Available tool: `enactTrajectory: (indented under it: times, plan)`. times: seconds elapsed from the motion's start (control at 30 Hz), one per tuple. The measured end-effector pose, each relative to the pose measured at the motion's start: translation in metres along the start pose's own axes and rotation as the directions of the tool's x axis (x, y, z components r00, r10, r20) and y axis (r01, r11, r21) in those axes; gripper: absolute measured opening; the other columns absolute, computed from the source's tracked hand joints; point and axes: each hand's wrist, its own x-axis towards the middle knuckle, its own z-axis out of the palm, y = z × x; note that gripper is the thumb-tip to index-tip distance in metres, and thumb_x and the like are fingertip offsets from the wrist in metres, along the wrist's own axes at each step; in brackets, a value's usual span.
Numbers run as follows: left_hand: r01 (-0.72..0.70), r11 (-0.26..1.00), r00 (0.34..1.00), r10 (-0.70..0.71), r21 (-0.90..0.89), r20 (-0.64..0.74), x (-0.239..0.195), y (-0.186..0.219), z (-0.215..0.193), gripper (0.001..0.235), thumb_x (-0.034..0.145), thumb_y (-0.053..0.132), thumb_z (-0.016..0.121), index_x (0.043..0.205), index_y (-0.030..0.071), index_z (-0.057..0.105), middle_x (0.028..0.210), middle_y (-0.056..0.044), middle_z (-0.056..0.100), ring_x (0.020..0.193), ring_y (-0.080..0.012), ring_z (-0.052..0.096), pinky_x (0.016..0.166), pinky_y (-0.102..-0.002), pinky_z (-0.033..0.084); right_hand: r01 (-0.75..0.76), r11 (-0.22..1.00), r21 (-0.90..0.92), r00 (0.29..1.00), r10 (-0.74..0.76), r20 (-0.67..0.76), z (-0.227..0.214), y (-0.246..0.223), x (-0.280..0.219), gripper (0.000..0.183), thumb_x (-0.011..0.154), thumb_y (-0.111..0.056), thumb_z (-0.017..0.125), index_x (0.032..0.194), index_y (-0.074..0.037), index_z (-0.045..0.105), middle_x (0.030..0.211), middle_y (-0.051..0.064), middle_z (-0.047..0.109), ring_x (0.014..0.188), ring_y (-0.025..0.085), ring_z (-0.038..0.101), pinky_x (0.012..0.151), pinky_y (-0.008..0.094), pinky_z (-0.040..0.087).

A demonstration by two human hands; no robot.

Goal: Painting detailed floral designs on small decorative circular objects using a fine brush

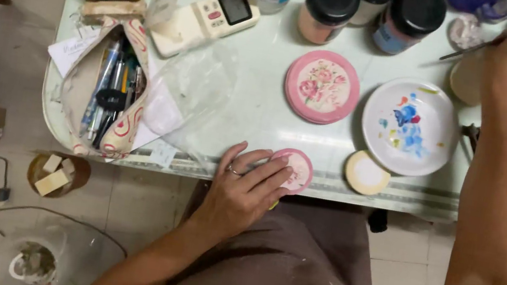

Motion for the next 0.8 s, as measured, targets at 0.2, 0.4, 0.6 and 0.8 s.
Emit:
enactTrajectory:
  times: [0.2, 0.4, 0.6, 0.8]
  plan:
    - [-0.012, 0.998, 1.000, 0.011, -0.057, -0.010, -0.006, 0.004, -0.005, 0.023, 0.090, 0.023, 0.063, 0.109, 0.010, 0.061, 0.117, -0.004, 0.056, 0.106, -0.0226, 0.056, 0.097, -0.046, 0.036, -0.591, 0.370, 0.717, 0.746, 0.590, 0.310, 0.019, -0.009, 0.010, 0.036, 0.075, -0.041, 0.019, 0.088, -0.025, 0.049, 0.078, 0.005, 0.056, 0.072, 0.021, 0.056, 0.071, 0.032, 0.044]
    - [-0.016, 0.998, 0.991, 0.008, 0.062, 0.132, -0.012, 0.003, -0.004, 0.035, 0.087, 0.034, 0.064, 0.115, 0.013, 0.060, 0.119, 0.000, 0.058, 0.109, -0.0200, 0.052, 0.096, -0.049, 0.035, 0.007, 1.000, 0.021, 0.993, -0.010, 0.117, -0.070, -0.054, -0.011, 0.062, 0.067, -0.033, 0.074, 0.105, -0.001, 0.036, 0.097, 0.018, 0.042, 0.084, 0.033, 0.045, 0.078, 0.036, 0.037]
    - [0.088, 0.992, 0.995, -0.083, -0.093, 0.057, -0.015, 0.005, -0.002, 0.033, 0.089, 0.033, 0.057, 0.113, 0.011, 0.062, 0.119, -0.002, 0.060, 0.111, -0.0258, 0.054, 0.101, -0.049, 0.028, 0.189, 0.910, 0.368, 0.982, -0.165, -0.095, -0.037, 0.007, -0.026, 0.009, 0.097, 0.005, 0.049, 0.096, -0.003, 0.045, 0.081, 0.011, 0.047, 0.069, 0.024, 0.045, 0.057, 0.043, 0.033]
    - [0.212, 0.945, 0.964, -0.244, -0.247, -0.108, -0.004, 0.010, -0.027, 0.029, 0.090, 0.023, 0.057, 0.111, 0.003, 0.055, 0.119, -0.012, 0.052, 0.109, -0.0291, 0.051, 0.099, -0.046, 0.042, 0.418, 0.644, 0.641, 0.904, -0.368, -0.219, -0.155, -0.014, -0.096, 0.028, 0.099, 0.030, 0.035, 0.083, 0.008, 0.034, 0.114, 0.034, 0.063, 0.111, 0.043, 0.064, 0.099, 0.044, 0.047]
